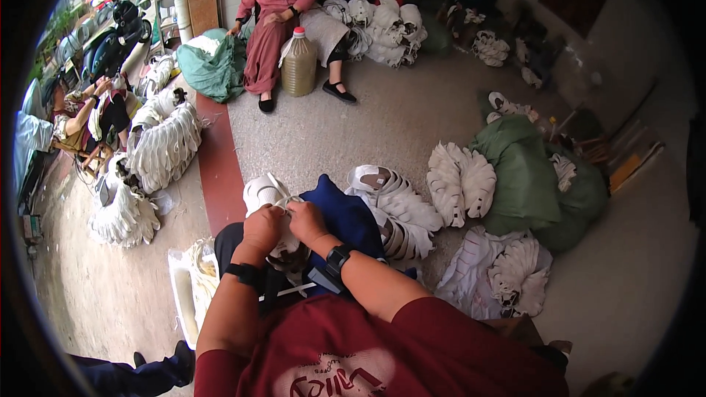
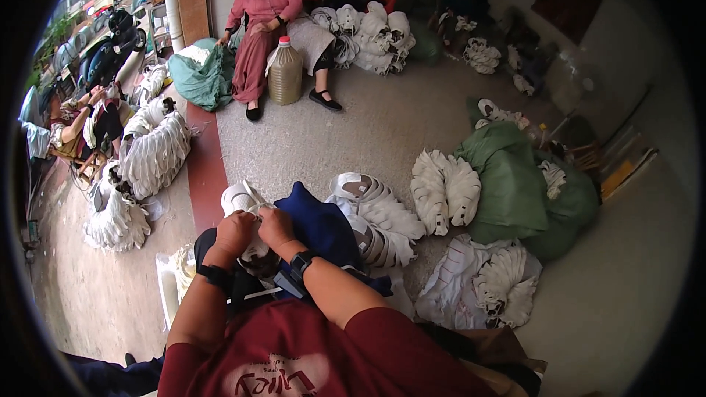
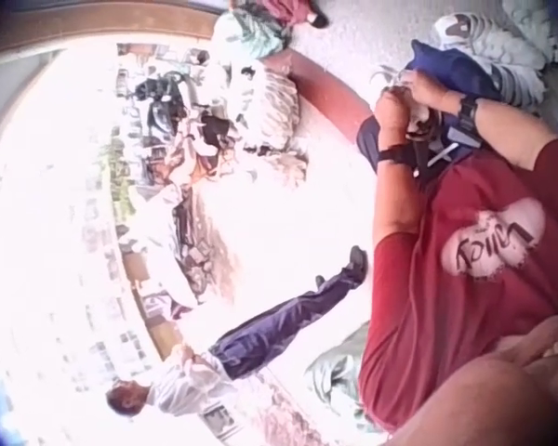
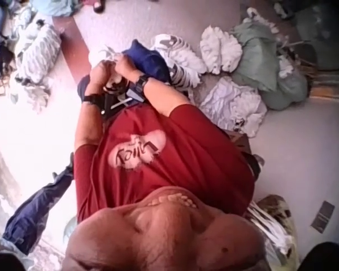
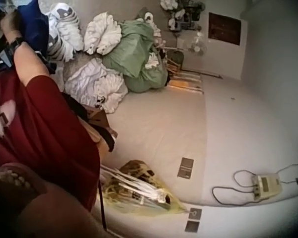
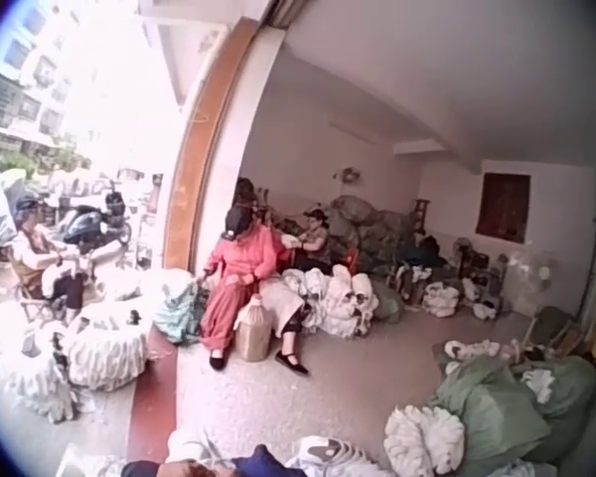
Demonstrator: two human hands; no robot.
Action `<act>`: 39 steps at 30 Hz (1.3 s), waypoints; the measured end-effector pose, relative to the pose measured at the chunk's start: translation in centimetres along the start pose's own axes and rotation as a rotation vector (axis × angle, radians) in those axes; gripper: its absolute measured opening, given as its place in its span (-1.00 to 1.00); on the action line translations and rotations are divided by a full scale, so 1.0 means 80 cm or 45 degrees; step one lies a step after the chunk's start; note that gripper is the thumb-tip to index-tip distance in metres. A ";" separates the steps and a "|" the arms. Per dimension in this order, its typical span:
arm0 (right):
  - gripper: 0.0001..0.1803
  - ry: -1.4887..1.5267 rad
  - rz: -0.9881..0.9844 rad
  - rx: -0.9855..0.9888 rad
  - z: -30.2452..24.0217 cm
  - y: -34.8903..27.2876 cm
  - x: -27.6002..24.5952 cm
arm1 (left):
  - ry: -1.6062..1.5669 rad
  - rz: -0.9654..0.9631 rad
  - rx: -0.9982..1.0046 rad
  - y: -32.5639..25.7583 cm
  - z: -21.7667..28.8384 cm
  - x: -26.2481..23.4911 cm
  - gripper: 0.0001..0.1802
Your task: Lacing white athletic shoes in a workshop setting.
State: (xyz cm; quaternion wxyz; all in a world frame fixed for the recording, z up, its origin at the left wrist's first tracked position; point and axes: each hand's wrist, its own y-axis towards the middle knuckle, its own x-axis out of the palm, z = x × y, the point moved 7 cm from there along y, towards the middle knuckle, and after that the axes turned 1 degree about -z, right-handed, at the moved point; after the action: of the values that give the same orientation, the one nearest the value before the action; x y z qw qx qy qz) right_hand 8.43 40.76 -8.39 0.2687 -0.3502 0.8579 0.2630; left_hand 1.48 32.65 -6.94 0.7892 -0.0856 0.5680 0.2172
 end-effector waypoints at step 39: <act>-0.93 0.576 -0.199 0.501 0.071 0.023 0.037 | -0.247 0.059 -0.214 -0.017 -0.001 -0.007 -0.76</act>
State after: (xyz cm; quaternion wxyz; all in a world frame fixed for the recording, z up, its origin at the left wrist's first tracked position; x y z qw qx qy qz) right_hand 6.84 44.19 -13.92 0.1531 -0.4061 0.9008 -0.0144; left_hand 1.85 31.27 -6.57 0.8253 -0.1169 0.4705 0.2895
